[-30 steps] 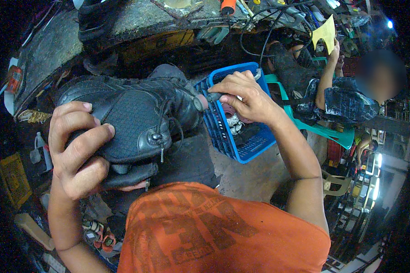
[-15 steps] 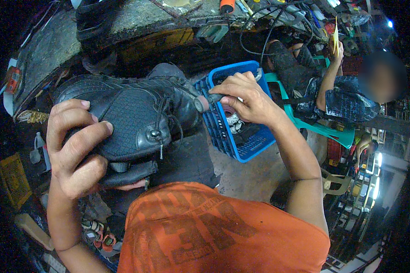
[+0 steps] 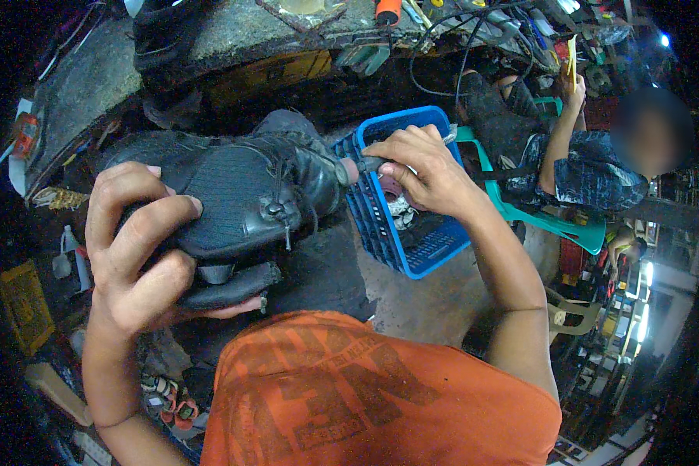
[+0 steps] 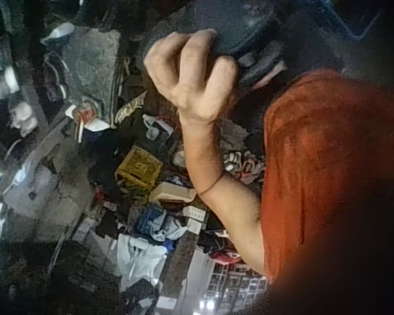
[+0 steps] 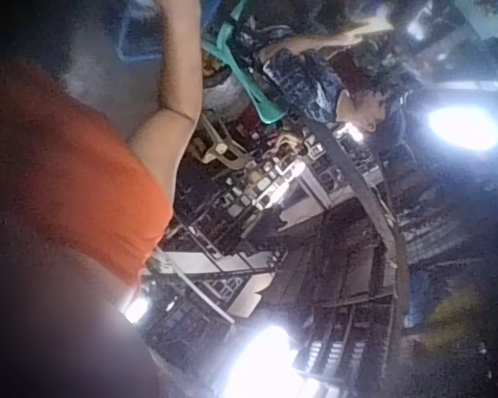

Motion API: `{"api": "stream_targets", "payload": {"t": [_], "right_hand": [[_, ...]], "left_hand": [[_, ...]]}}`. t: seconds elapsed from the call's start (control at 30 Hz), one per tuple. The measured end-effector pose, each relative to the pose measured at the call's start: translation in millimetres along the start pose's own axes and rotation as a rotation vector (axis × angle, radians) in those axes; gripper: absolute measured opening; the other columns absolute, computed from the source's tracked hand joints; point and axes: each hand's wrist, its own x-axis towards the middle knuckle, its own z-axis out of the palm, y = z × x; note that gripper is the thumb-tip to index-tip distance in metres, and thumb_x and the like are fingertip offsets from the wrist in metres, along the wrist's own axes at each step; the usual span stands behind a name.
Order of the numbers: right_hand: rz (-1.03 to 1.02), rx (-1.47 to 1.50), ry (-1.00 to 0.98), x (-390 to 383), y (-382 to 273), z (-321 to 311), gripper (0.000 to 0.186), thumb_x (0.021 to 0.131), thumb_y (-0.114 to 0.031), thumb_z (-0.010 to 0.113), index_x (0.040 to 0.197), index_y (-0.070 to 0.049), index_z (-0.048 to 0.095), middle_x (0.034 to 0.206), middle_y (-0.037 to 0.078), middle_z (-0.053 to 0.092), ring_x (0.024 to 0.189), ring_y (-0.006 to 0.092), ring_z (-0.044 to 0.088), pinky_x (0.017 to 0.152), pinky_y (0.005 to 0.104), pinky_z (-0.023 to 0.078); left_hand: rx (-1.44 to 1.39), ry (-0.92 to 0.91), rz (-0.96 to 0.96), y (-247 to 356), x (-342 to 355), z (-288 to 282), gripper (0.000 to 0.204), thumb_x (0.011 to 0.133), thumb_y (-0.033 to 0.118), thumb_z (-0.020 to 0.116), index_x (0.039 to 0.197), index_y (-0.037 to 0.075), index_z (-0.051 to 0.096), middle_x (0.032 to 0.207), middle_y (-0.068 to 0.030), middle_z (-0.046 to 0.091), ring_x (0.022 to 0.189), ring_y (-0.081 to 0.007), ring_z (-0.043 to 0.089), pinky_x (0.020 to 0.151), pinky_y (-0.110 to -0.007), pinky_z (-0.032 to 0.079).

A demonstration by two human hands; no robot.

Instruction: The person uses a rotary grinding tool to smooth and shape the toe and side areas of a black shoe. They hold the shoe with one hand and guide the tool with the other, repeatedly repositioning the shoe to access different surfaces.

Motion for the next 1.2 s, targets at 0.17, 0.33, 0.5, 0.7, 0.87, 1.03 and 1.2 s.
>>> {"api": "stream_targets", "payload": {"t": [0.17,0.33,0.5,0.7,0.87,1.03,1.2], "right_hand": [[-0.003,-0.026,-0.022,2.8,-0.8,-0.1,0.026,0.102,-0.026,0.068,0.125,-0.016,0.074,0.1,0.006,0.068,0.101,0.0277,0.064,0.087,0.0438,0.041],[-0.006,-0.012,-0.006,2.5,-1.2,1.5,0.025,0.102,-0.026,0.068,0.124,-0.017,0.075,0.099,0.005,0.068,0.101,0.0275,0.064,0.087,0.0437,0.041],[0.007,-0.007,-0.021,-0.1,-1.6,2.3,0.025,0.102,-0.027,0.068,0.124,-0.017,0.075,0.1,0.005,0.069,0.1,0.0274,0.064,0.087,0.0434,0.041],[0.035,0.021,-0.083,-4.2,-3.1,-3.1,0.029,0.099,-0.021,0.069,0.126,-0.013,0.075,0.105,0.006,0.071,0.099,0.0269,0.062,0.092,0.0408,0.039],[0.077,0.016,-0.039,-2.1,-1.9,-3.6,0.03,0.101,-0.026,0.066,0.127,-0.012,0.074,0.104,0.007,0.07,0.102,0.0293,0.062,0.094,0.0413,0.04],[0.065,0.018,-0.048,2.1,0.5,2.2,0.031,0.102,-0.026,0.065,0.128,-0.012,0.074,0.104,0.008,0.069,0.103,0.0298,0.062,0.094,0.0423,0.04],[0.064,0.014,-0.051,4.1,1.5,4.5,0.031,0.102,-0.027,0.065,0.128,-0.012,0.074,0.104,0.007,0.068,0.103,0.0297,0.062,0.094,0.0424,0.041]], "left_hand": [[0.011,0.001,0.01,0.0,1.8,0.4,0.048,0.042,0.033,0.075,0.065,0.006,0.043,0.101,-0.0162,0.069,0.088,-0.0358,0.062,0.076,-0.054,0.056],[0.022,-0.024,0.013,-0.3,2.5,-2.1,0.05,0.043,0.035,0.077,0.065,0.006,0.043,0.101,-0.0164,0.069,0.088,-0.0359,0.062,0.076,-0.053,0.056],[0.02,0.02,-0.007,2.5,4.7,1.3,0.056,0.043,0.039,0.084,0.064,0.006,0.044,0.099,-0.0161,0.069,0.087,-0.0364,0.061,0.075,-0.053,0.055],[0.036,0.029,-0.03,2.0,3.5,3.2,0.061,0.043,0.042,0.089,0.064,0.006,0.045,0.096,-0.0149,0.067,0.087,-0.0371,0.061,0.071,-0.051,0.052],[0.059,0.003,-0.066,0.2,0.7,4.3,0.069,0.045,0.051,0.091,0.069,0.006,0.044,0.1,-0.0207,0.069,0.091,-0.042,0.062,0.084,-0.058,0.055],[0.059,0.055,-0.053,0.6,3.3,4.8,0.062,0.046,0.043,0.095,0.062,0.008,0.046,0.097,-0.0149,0.068,0.087,-0.0375,0.061,0.069,-0.047,0.053],[0.061,0.05,-0.051,-0.7,7.4,4.0,0.061,0.045,0.042,0.095,0.062,0.008,0.047,0.096,-0.0147,0.067,0.087,-0.0373,0.061,0.068,-0.047,0.053]]}}
